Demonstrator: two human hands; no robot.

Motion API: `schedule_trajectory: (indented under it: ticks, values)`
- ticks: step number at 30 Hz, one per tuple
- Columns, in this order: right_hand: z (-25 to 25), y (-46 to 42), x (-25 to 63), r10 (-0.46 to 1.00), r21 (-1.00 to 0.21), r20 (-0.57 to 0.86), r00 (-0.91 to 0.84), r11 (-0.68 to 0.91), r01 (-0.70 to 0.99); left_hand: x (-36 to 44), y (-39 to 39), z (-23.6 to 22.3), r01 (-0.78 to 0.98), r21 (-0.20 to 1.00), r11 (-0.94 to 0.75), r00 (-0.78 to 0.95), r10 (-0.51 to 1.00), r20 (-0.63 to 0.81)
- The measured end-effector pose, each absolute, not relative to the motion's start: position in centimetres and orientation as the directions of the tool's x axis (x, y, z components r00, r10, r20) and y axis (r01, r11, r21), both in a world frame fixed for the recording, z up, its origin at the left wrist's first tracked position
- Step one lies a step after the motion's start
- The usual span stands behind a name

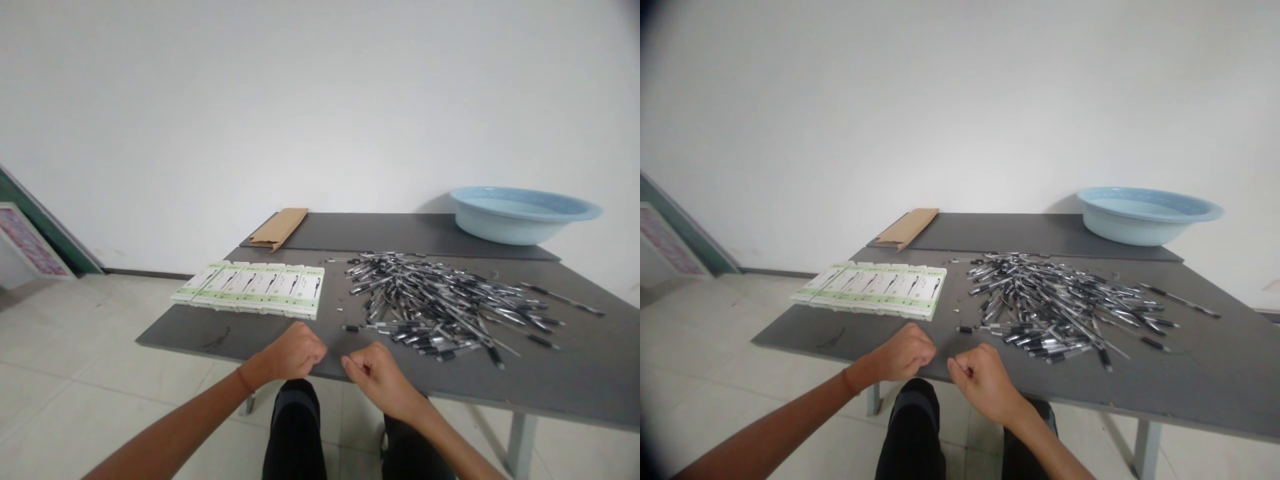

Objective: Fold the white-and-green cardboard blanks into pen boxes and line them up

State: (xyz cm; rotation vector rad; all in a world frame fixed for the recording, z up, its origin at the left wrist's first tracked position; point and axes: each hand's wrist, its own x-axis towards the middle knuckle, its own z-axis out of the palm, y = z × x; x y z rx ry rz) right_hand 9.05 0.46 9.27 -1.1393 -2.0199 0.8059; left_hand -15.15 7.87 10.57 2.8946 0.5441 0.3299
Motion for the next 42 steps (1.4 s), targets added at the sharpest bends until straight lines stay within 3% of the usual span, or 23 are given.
schedule_trajectory:
  ticks: [13,35,40,42]
  values:
    - [9.2,0.4,9.1,0.904,-0.862,0.201,-0.377,0.346,0.370,-14.9,7.6,11.4,0.352,0.191,-0.916,0.910,0.383,0.159]
    - [10.7,0.7,9.4,0.875,-0.873,0.125,-0.468,0.321,0.368,-15.0,7.7,11.1,0.380,0.159,-0.911,0.906,0.402,0.136]
    - [14.1,-0.2,11.0,0.841,-0.842,0.118,-0.528,0.367,0.396,-14.9,7.6,11.3,0.379,0.170,-0.910,0.904,0.403,0.143]
    - [14.9,-0.8,11.9,0.843,-0.775,0.135,-0.521,0.417,0.475,-14.9,7.6,11.3,0.377,0.176,-0.909,0.903,0.403,0.146]
